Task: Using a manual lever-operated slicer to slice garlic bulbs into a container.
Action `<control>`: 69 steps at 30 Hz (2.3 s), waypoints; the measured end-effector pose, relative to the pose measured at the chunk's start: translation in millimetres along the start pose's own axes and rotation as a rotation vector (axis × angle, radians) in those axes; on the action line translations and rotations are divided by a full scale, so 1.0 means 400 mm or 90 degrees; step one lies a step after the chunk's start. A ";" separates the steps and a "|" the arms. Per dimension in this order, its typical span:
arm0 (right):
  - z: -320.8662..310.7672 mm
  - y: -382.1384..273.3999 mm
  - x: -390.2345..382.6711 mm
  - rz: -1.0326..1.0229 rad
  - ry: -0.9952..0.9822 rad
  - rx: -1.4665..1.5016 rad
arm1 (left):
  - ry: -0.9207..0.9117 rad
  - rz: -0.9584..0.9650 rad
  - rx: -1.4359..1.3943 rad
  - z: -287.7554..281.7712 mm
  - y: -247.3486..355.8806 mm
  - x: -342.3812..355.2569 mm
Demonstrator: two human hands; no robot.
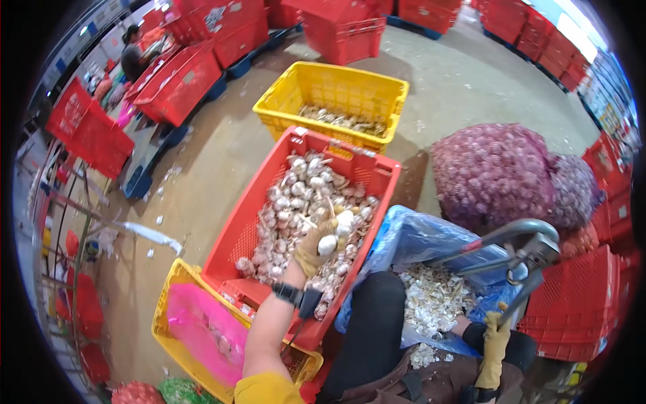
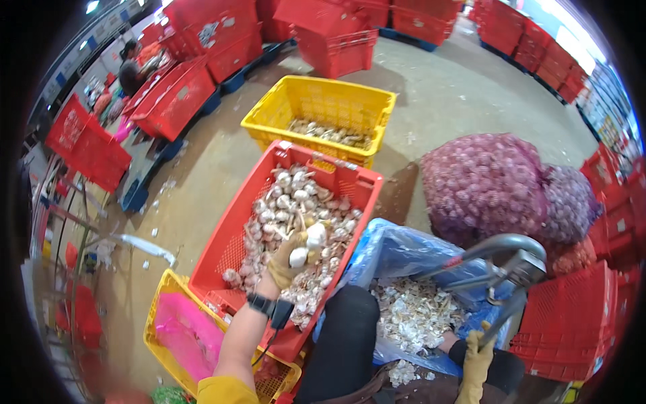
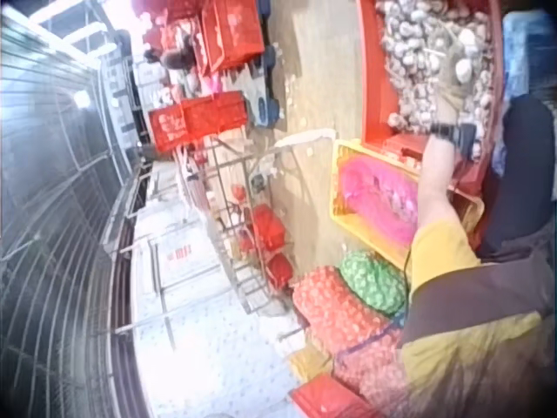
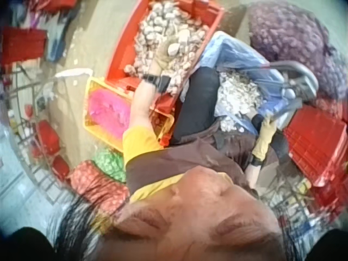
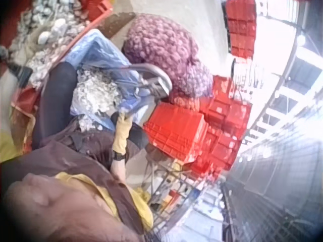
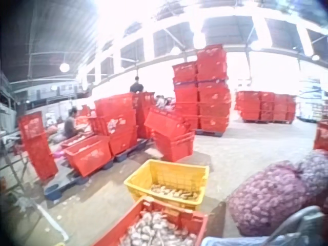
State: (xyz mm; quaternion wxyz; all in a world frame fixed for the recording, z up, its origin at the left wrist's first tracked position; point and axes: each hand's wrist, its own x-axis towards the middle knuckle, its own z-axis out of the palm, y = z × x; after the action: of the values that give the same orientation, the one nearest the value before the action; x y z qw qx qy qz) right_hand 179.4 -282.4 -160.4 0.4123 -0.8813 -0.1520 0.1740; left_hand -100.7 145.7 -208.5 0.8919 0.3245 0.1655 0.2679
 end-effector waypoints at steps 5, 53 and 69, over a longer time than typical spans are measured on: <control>-0.095 -0.290 -0.141 -0.427 0.183 -0.311 | -0.208 -0.127 0.029 0.446 0.009 -0.051; -0.214 -0.283 -0.157 0.158 -0.192 0.035 | -0.174 -0.171 0.240 0.633 -0.495 0.058; -0.024 0.027 0.017 -0.087 -0.121 0.022 | -0.211 -0.206 0.244 0.641 -0.508 0.079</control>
State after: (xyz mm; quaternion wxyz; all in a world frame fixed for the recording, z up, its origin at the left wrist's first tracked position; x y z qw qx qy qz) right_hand 190.7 -292.6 -164.3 0.4217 -0.8414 -0.2469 0.2309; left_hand 120.1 -92.8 -159.5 0.8603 0.4958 0.1148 0.0298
